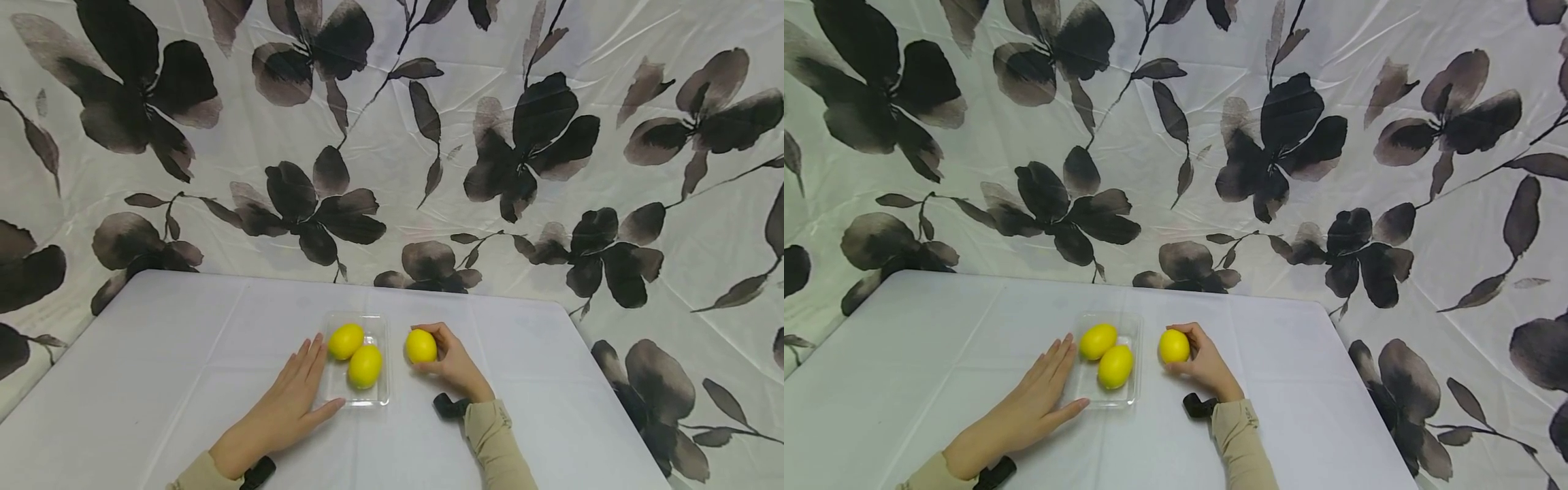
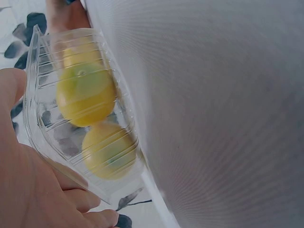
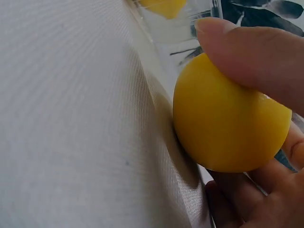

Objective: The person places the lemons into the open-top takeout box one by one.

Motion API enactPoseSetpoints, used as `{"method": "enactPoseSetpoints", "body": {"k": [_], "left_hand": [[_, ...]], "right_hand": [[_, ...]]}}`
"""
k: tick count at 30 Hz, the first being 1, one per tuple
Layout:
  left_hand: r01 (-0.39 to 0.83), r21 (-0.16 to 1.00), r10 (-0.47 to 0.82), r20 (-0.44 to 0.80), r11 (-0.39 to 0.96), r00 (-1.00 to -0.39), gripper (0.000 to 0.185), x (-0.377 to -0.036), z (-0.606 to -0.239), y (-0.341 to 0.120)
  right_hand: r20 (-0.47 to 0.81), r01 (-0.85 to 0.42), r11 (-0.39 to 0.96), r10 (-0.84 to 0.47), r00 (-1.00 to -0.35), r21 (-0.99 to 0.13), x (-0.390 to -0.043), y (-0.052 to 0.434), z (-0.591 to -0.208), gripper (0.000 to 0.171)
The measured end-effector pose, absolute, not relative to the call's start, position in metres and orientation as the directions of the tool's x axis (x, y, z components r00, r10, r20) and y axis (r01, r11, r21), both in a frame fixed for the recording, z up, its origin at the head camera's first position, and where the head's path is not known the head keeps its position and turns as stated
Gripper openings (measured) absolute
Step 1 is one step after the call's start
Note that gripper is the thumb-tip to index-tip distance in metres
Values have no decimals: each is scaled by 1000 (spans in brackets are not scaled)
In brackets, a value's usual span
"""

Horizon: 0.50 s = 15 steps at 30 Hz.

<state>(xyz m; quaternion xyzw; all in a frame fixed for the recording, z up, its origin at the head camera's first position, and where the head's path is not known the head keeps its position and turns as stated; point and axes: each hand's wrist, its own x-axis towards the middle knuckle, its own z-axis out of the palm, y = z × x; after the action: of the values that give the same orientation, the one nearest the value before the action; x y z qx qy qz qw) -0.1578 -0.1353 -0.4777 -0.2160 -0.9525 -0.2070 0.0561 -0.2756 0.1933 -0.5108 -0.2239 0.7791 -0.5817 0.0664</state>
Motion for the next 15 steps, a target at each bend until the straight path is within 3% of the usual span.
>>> {"method": "enactPoseSetpoints", "body": {"k": [10,15], "left_hand": [[441,367,390,206,819,-897,97,-159,-479,-135],[446,352,395,210,823,-894,96,-159,-480,-135]], "right_hand": [[190,-293,235,-378,-906,-927,-274,190,-509,71],[213,-329,297,-361,-908,-897,-265,183,-485,69]]}}
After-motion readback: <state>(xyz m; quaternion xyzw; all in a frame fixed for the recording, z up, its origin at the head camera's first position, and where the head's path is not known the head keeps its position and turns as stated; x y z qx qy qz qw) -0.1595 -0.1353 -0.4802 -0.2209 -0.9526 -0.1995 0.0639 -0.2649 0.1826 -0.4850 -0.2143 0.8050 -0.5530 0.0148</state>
